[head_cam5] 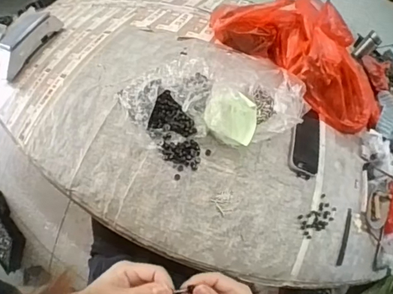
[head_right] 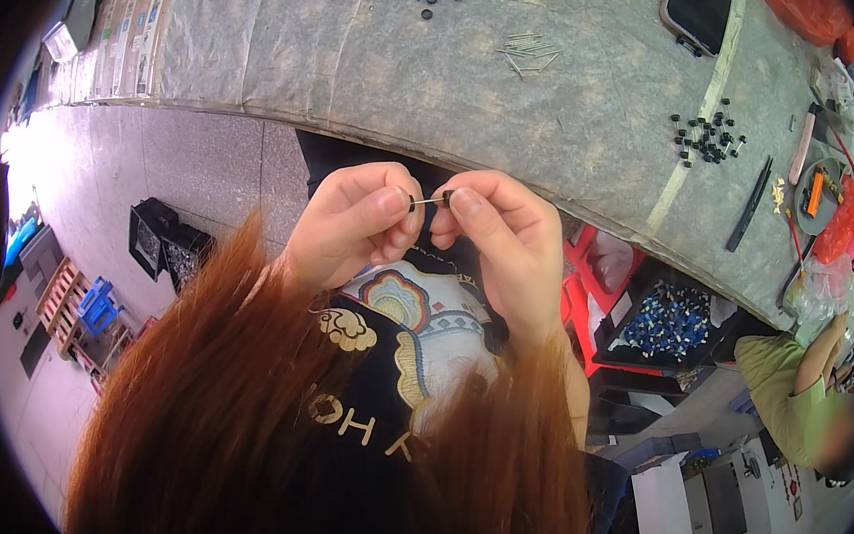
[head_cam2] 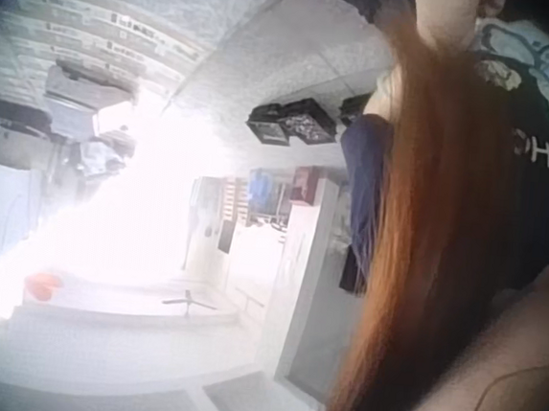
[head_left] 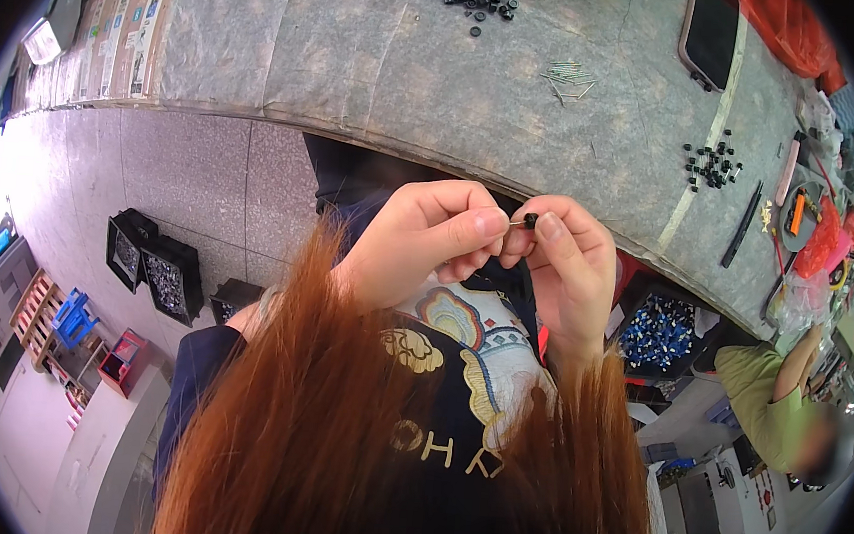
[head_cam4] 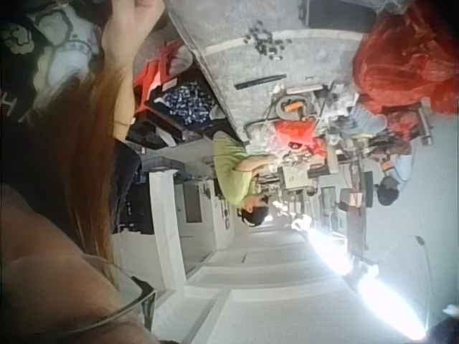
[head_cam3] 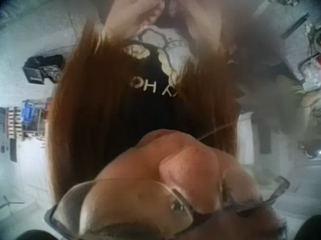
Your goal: Assembling small black plastic components by inserting metal pins into them at a workbench.
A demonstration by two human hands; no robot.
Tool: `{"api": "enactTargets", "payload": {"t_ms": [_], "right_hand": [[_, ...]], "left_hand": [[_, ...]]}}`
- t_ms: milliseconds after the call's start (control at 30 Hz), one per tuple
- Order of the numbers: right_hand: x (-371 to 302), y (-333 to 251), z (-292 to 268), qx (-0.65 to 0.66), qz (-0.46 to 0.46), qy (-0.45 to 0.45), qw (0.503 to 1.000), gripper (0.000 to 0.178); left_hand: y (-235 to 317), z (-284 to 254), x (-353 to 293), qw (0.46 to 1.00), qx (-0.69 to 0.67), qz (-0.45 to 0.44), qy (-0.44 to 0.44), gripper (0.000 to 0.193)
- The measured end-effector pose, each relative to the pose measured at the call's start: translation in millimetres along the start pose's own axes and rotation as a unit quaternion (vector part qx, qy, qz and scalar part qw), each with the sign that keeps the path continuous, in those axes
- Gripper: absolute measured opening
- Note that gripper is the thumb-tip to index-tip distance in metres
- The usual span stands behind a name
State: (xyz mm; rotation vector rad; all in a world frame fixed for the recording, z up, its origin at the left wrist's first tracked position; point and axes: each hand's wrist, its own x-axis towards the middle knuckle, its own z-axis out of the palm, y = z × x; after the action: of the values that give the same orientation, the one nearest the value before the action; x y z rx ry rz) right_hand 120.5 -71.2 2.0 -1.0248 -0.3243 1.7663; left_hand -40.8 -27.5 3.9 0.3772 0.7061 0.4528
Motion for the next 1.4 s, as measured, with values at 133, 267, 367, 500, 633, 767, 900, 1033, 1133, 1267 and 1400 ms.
{"api": "enactTargets", "payload": {"t_ms": [133,267,367,500,633,767,900,1033,1133,1267,1400], "right_hand": [[2.4,3.2,-1.8,0.016,0.032,0.001,0.999,0.016],[8.4,6.6,-4.9,0.055,0.044,0.013,0.997,0.017],[8.5,10.9,-8.2,0.037,0.024,0.028,0.999,0.019],[9.0,14.4,0.1,-0.013,-0.046,0.084,0.995,0.023],[6.6,12.0,-3.8,0.009,-0.045,0.069,0.997,0.025],[7.3,9.5,-10.2,0.05,-0.012,0.017,0.999,0.022],[9.0,9.4,-6.7,0.088,-0.005,0.003,0.996,0.018],[4.5,14.8,3.2,-0.018,-0.082,0.057,0.995,0.017],[3.7,17.4,9.0,-0.139,-0.156,0.116,0.971,0.014],[8.8,16.8,2.6,-0.434,-0.299,0.12,0.841,0.012],[18.2,14.0,-1.4,-0.547,-0.422,0.015,0.723,0.018]], "left_hand": [[1.4,3.2,2.8,1.0,0.019,0.016,0.007,0.015],[-0.1,4.3,10.2,0.993,0.056,0.071,0.07,0.016],[-2.7,0.9,15.8,0.992,0.08,0.075,0.069,0.016],[-6.0,-5.8,19.9,0.997,-0.005,0.049,0.063,0.015],[-4.0,-2.1,19.2,0.995,0.028,0.063,0.074,0.014],[-1.6,3.2,15.4,0.992,0.06,0.093,0.062,0.014],[-3.0,3.0,13.3,0.986,0.089,0.121,0.07,0.013],[-5.2,1.9,13.1,0.975,0.138,0.138,0.108,0.014],[-5.9,-1.2,14.6,0.981,0.099,0.126,0.111,0.015],[-6.9,-3.8,20.7,0.988,0.078,0.099,0.092,0.015],[-10.1,-12.2,25.1,0.992,0.035,0.032,0.12,0.015]]}}
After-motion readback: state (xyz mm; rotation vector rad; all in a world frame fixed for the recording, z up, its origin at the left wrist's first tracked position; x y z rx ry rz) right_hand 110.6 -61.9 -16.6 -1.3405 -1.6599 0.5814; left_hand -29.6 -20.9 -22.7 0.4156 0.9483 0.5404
